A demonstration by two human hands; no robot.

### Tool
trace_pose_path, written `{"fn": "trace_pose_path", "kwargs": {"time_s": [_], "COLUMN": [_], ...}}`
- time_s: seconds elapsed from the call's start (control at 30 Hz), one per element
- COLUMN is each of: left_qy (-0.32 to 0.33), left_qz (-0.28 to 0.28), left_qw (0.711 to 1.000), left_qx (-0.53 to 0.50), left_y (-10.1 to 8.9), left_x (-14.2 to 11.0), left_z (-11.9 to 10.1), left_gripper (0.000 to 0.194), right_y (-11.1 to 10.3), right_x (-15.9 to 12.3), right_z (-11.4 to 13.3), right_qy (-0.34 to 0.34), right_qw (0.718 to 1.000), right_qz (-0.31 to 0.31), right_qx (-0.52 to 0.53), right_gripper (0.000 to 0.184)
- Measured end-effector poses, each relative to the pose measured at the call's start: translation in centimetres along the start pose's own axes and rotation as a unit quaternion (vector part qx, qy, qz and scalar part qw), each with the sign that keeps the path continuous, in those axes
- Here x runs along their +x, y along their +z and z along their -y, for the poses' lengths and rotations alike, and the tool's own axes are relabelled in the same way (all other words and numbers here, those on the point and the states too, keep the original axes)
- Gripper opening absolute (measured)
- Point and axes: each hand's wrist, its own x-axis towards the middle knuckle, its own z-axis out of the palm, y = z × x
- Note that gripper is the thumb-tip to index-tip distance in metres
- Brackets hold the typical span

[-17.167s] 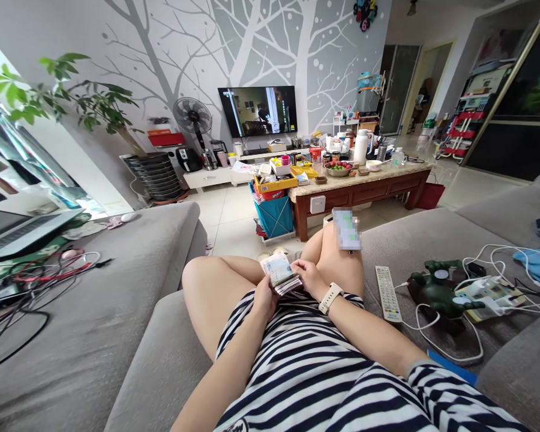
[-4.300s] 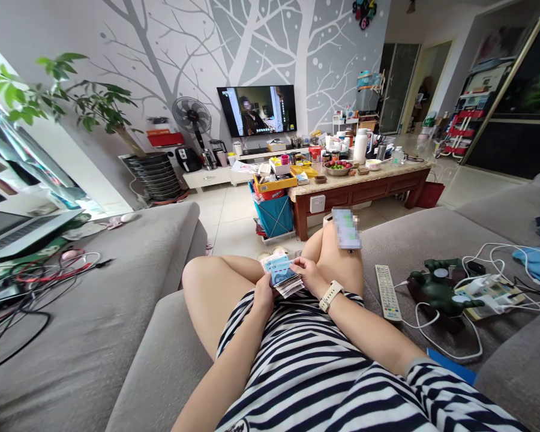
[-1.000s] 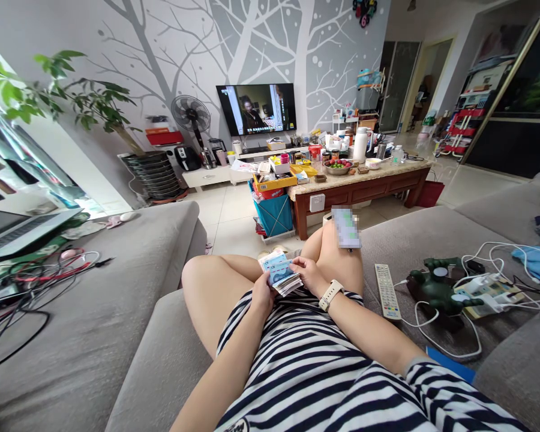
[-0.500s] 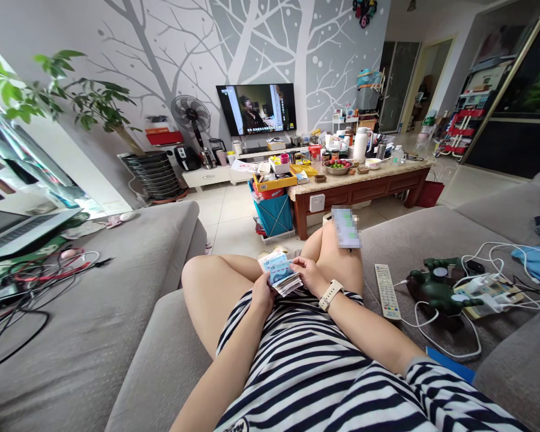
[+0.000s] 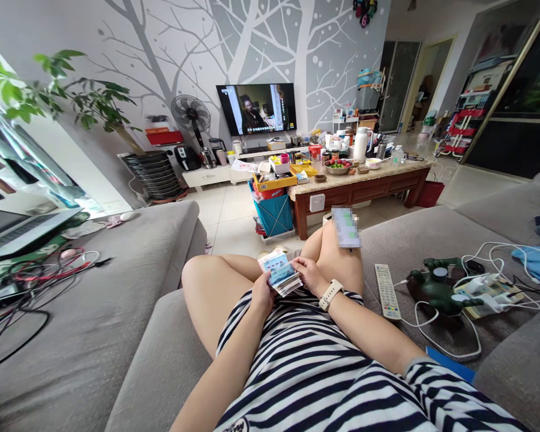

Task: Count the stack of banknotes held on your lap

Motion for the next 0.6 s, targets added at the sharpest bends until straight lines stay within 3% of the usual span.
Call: {"fn": "trace_pose_path", "kwargs": {"time_s": [0.23, 0.47, 0.6], "left_qy": [0.016, 0.023, 0.016], "left_qz": [-0.004, 0.037, 0.011], "left_qw": [1.000, 0.998, 0.999], "left_qx": [0.013, 0.042, 0.045], "left_y": [0.7, 0.9, 0.7], "left_x": [-1.3, -2.5, -1.9], "left_z": [-0.4, -1.0, -0.7], "left_gripper": [0.025, 0.019, 0.019], "right_y": [0.1, 0.1, -0.1], "right_x": [0.1, 0.5, 0.5], "right_z": [0.1, -0.2, -0.3], "right_qy": [-0.007, -0.023, -0.031], "right_qw": [1.000, 0.999, 0.999], "right_qz": [-0.012, -0.031, -0.025], "right_qx": [-0.012, -0.013, -0.012], "right_gripper": [0.030, 0.032, 0.033]}}
